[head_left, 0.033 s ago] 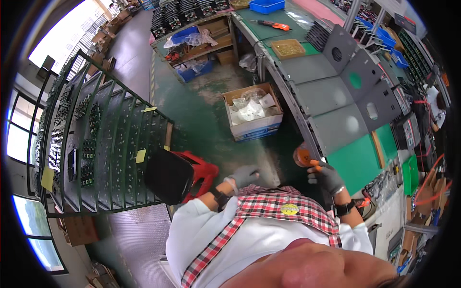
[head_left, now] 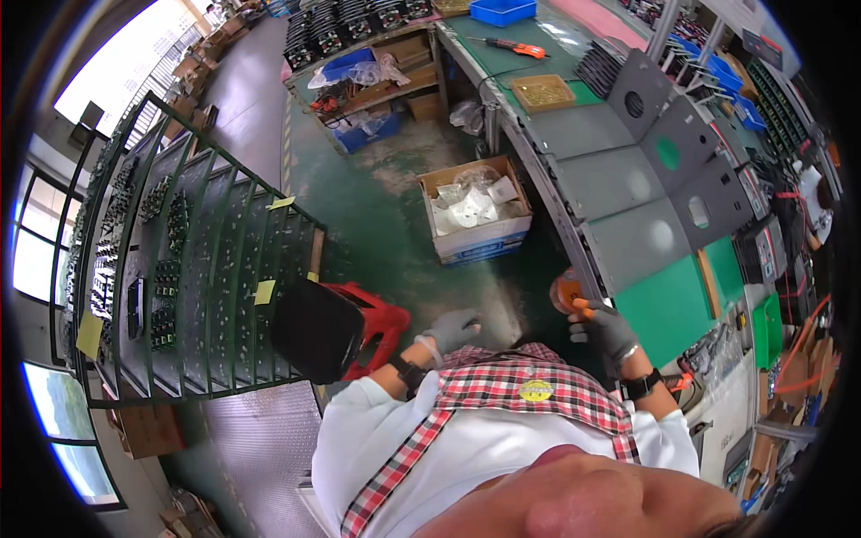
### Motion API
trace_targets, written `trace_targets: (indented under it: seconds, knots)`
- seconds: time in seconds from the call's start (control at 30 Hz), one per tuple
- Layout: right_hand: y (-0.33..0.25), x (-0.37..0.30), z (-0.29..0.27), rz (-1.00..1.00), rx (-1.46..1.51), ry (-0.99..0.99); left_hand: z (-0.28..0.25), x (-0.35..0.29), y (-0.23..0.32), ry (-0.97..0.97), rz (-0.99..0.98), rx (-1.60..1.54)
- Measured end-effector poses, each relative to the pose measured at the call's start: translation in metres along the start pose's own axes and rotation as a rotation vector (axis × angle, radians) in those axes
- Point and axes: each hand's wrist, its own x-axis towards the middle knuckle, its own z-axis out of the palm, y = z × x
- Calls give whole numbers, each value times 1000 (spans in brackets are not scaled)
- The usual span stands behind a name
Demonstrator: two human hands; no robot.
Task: Assembling electronic components, heat sinks, and circuit boards into metal housings.
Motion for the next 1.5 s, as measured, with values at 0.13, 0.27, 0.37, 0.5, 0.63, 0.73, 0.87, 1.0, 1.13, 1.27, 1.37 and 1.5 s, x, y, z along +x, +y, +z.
trace_targets:
  seconds: [0.13, 0.27, 0.37, 0.5, 0.63, 0.73, 0.87, 1.0, 1.13, 1.27, 1.37, 1.5]
  knots:
    - [-15, 76, 38, 129, -8, -135, -34, -10, -26, 155, -168, -88]
    - [-39, 157, 69, 150, -83, -175, -82, 8, -54, 247, -250, -95]
    - [-62, 214, 88, 130, -107, -205, -127, 37, -73, 264, -323, -50]
    - [-99, 285, 115, 241, 84, -299, -192, 79, -89, 248, -319, -64]
    - [-134, 336, 135, 94, -11, -259, -253, 120, -114, 318, -309, -101]
    - [-148, 362, 139, 75, 16, -233, -291, 146, -145, 417, -322, -123]
    - [-141, 386, 139, 3, 135, -156, -377, 180, -209, 476, -396, -642]
    - [-112, 404, 151, -104, 179, 62, -484, 239, -296, 623, -524, -894]
    - [-84, 436, 216, -146, 383, 332, -603, 291, -390, 785, -457, -943]
    - [-89, 472, 318, 14, 401, 209, -700, 319, -492, 837, -325, -1098]
    - [-114, 497, 369, -53, 61, 101, -750, 330, -570, 908, -181, -405]
    - [-133, 525, 393, -95, 133, 291, -842, 350, -646, 912, -464, -117]
